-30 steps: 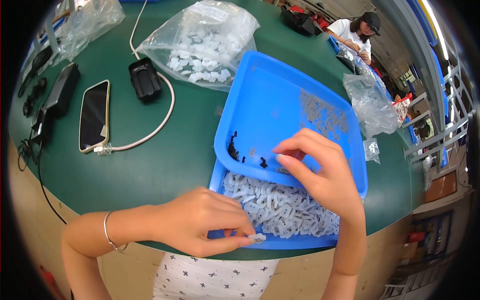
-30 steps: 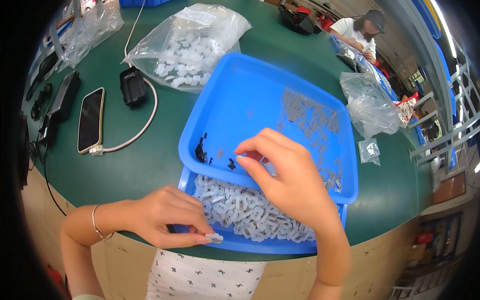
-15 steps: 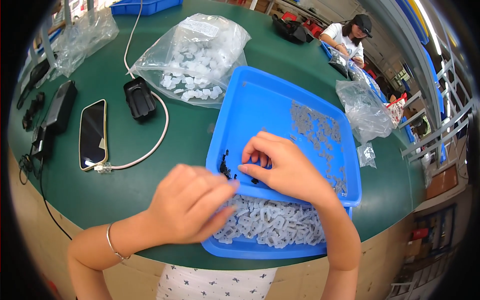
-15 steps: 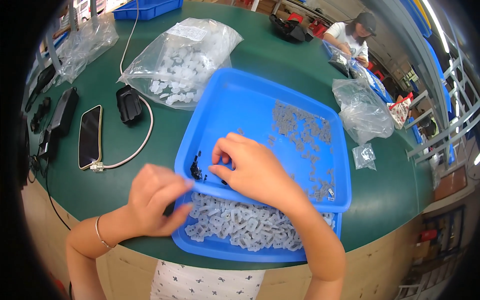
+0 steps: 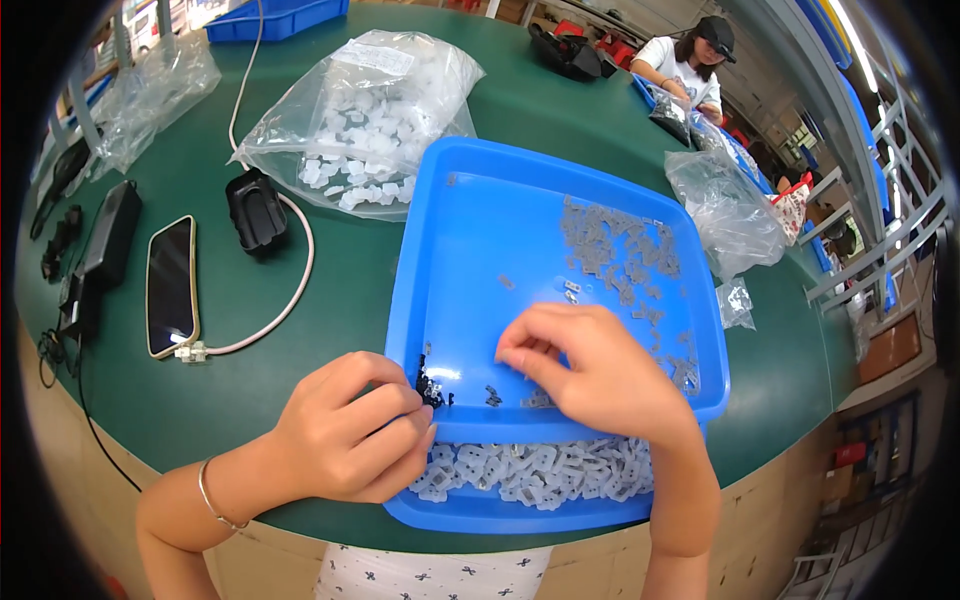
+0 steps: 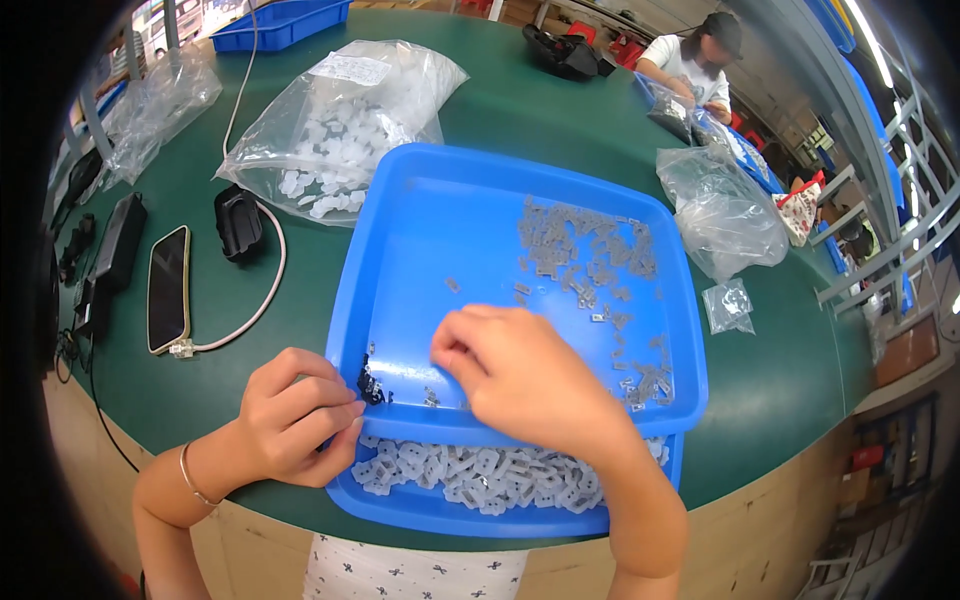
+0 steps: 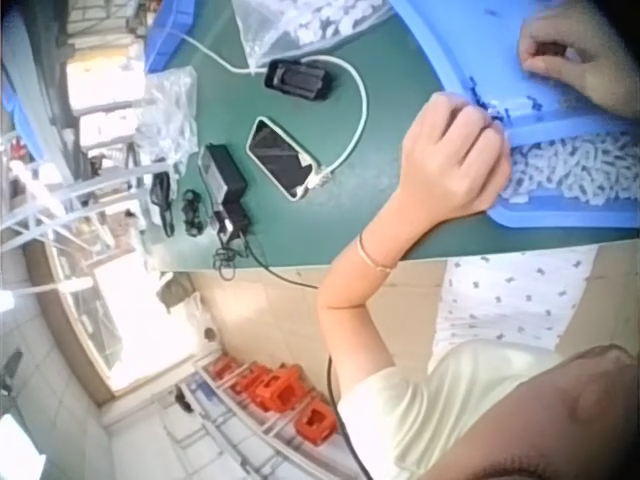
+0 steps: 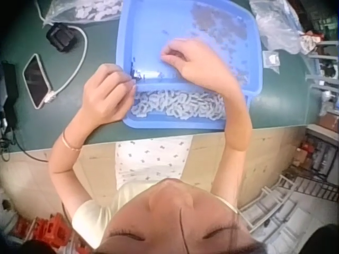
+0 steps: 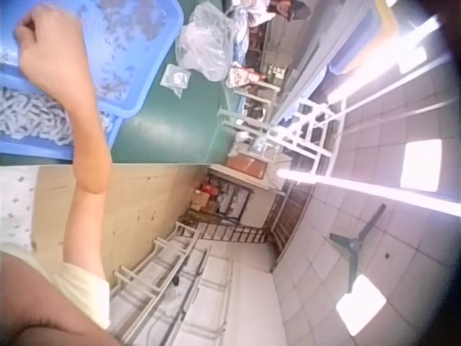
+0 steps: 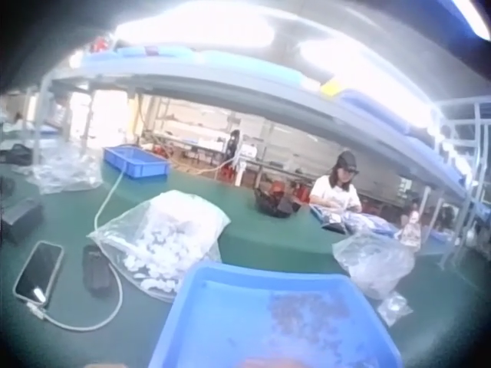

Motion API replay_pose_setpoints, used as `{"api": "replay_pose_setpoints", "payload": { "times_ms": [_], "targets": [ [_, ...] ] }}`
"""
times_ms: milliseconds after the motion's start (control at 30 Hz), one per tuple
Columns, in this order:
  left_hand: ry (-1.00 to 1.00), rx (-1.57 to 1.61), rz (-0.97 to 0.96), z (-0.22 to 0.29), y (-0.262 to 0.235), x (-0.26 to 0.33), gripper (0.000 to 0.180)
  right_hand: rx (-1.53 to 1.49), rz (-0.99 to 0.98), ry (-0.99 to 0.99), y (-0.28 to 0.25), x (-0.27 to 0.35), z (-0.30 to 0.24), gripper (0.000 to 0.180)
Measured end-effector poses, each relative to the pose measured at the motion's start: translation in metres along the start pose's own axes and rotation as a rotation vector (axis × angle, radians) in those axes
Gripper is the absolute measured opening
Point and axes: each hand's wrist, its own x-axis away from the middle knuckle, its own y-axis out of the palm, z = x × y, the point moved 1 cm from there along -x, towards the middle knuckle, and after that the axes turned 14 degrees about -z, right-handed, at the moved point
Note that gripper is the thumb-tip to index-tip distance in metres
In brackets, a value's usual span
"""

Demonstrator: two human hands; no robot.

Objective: The person inserts small metal components into plastic housings by hand on a workbench.

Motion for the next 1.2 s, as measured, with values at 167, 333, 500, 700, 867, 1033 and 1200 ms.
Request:
{"api": "replay_pose_setpoints", "payload": {
  "times_ms": [167,333,500,700,867,1033,1200],
  "targets": [
    [-0.008,0.037,-0.009,0.000,0.001,0.001,0.017,0.061,-0.126,0.025,0.006,0.002,-0.011,0.010],
    [-0.005,0.048,0.003,0.003,0.003,0.002,0.016,-0.055,-0.151,0.090,0.007,0.004,-0.013,0.011],
    [-0.079,0.157,0.054,0.004,0.004,0.004,0.019,-0.147,-0.142,0.044,0.014,0.002,-0.016,0.012],
    [-0.182,0.305,0.128,-0.001,0.009,0.009,0.041,-0.282,-0.101,0.022,0.016,0.000,-0.018,0.012],
    [-0.233,0.256,0.095,-0.002,0.002,0.005,0.046,-0.379,0.001,0.092,0.017,-0.002,-0.012,0.013],
    [-0.232,0.314,0.053,-0.007,0.003,0.005,0.041,-0.442,-0.079,0.079,0.022,-0.001,-0.020,0.013],
    [-0.319,0.178,0.130,-0.022,0.001,0.010,0.030,-0.335,-0.057,0.002,0.027,-0.006,-0.018,0.017]
  ]
}}
